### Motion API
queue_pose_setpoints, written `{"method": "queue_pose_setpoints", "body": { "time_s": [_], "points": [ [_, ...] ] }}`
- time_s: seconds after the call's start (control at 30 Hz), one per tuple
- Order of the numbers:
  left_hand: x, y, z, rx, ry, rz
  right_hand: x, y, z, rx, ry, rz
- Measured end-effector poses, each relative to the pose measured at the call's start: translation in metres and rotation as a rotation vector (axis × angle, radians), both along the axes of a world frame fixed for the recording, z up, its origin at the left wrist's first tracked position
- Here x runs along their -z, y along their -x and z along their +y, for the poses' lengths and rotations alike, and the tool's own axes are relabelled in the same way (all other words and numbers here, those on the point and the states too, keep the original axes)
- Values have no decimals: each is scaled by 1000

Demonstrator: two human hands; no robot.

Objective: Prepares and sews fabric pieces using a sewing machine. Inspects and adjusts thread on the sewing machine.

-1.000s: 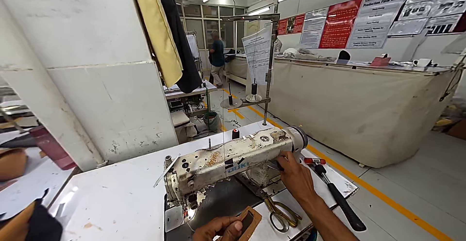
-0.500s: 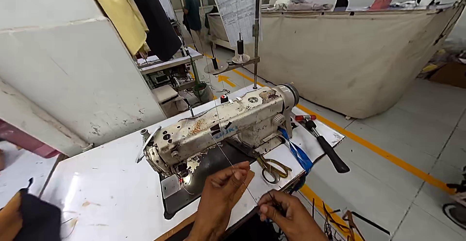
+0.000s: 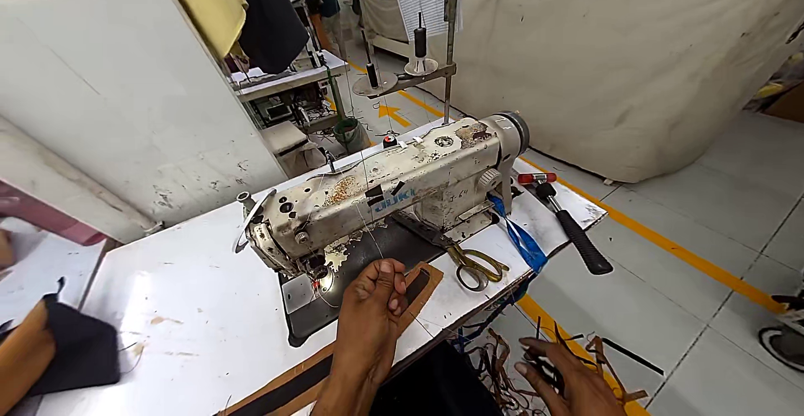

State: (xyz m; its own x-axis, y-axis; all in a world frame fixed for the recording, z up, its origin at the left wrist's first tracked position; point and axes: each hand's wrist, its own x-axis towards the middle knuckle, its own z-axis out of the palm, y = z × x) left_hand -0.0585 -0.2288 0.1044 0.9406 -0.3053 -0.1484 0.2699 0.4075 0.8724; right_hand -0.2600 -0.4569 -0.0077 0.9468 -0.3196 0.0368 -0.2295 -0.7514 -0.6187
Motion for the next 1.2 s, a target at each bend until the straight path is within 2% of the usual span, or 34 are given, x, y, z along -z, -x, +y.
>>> {"method": "queue_pose_setpoints", "body": {
  "time_s": [0.07,0.2,0.4,0.6,0.7,0.77,0.87,0.93,1.0,1.1,1.13,1.2],
  "points": [
    [-2,1,3,23,-12,-17,-28,-14,20,-5,-66,-134],
    [-5,6,5,60,-13,-60,-62,-54,63,-172,-132,-206],
    [-10,13,8,84,10,-88,-74,-99,83,-256,-29,-157],
    [-15,18,14,105,109,-63,-65,-111,82,-312,2,-274],
    [-14,16,21,82,115,-88,-59,-107,65,-253,-96,-234],
    [-11,13,24,68,117,-105,-57,-109,39,-114,-178,-226],
    [-10,11,27,49,113,-108,-54,-127,-9,148,-143,-271],
    [-10,11,26,43,109,-118,-48,-149,-31,210,-133,-243],
    [-10,12,24,39,104,-131,-45,-173,-37,141,-255,-184],
    [-8,14,22,40,84,-133,-46,-190,-24,-75,-616,-179],
    [-8,13,21,42,80,-135,-50,-184,-19,-135,-695,-195],
    [-7,12,22,47,83,-138,-61,-151,-19,-302,-719,-152]
  ]
}}
